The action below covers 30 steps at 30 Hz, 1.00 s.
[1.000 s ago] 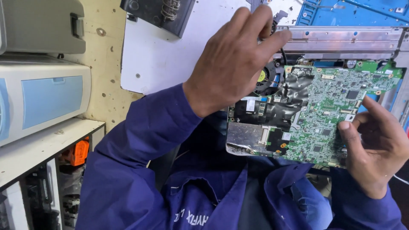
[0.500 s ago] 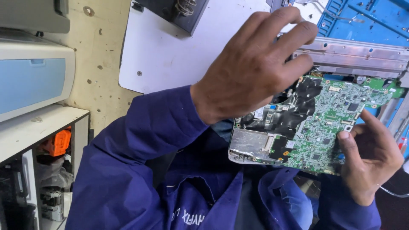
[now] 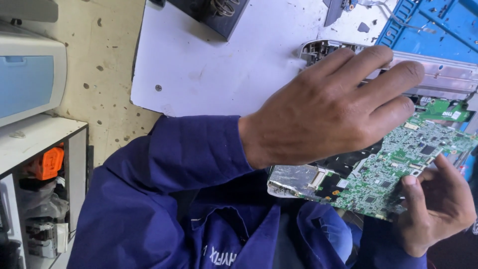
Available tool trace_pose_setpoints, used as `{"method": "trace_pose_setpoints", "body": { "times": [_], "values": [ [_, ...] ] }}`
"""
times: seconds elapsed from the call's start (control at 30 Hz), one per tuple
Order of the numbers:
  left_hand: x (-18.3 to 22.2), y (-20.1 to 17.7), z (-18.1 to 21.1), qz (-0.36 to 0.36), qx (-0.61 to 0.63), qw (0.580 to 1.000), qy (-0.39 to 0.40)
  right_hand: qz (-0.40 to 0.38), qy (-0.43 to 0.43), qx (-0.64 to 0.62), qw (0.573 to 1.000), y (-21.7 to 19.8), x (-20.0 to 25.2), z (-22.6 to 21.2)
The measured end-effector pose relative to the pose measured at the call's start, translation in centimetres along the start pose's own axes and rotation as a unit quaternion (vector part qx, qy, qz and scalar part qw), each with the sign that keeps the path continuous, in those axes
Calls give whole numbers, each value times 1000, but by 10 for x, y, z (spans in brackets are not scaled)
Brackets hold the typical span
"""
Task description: The person disassembles a laptop by removing internal components, including the cooling fan and motherboard, from the chassis by hand and with a screwdriver.
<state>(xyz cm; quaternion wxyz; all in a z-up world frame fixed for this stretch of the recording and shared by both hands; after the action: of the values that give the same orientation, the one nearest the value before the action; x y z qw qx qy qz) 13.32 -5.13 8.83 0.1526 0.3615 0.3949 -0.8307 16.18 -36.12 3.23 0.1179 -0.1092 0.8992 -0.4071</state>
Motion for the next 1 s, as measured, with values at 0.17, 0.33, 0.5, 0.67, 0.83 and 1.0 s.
{"method": "trace_pose_setpoints", "body": {
  "times": [0.17,0.33,0.5,0.67,0.83,1.0],
  "values": [
    [1,0,-6,-21,16,999,-24,42,0,16,999,-11,12,-11],
    [7,13,-11,-83,51,994,-56,44,33,44,998,-19,32,-9],
    [9,26,-9,-108,107,986,-62,44,55,58,996,-20,37,-1],
    [11,46,-6,-159,34,986,-44,56,18,38,998,-19,34,4],
    [5,68,-8,-231,48,969,-68,60,19,10,998,-16,31,6],
    [7,74,-10,-248,56,965,-61,51,14,11,999,-12,27,-2]
  ]
}}
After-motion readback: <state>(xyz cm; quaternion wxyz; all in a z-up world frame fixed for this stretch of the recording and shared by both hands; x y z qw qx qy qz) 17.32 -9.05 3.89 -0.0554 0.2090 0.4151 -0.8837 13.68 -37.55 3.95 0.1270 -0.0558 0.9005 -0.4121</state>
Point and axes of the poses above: each hand's wrist, its own x-axis away from the middle knuckle, its own y-axis out of the palm, z = x × y, the point moved 9 cm from there along -x, towards the middle knuckle, and after that the axes turned 9 degrees about x, right-handed, at the moved point
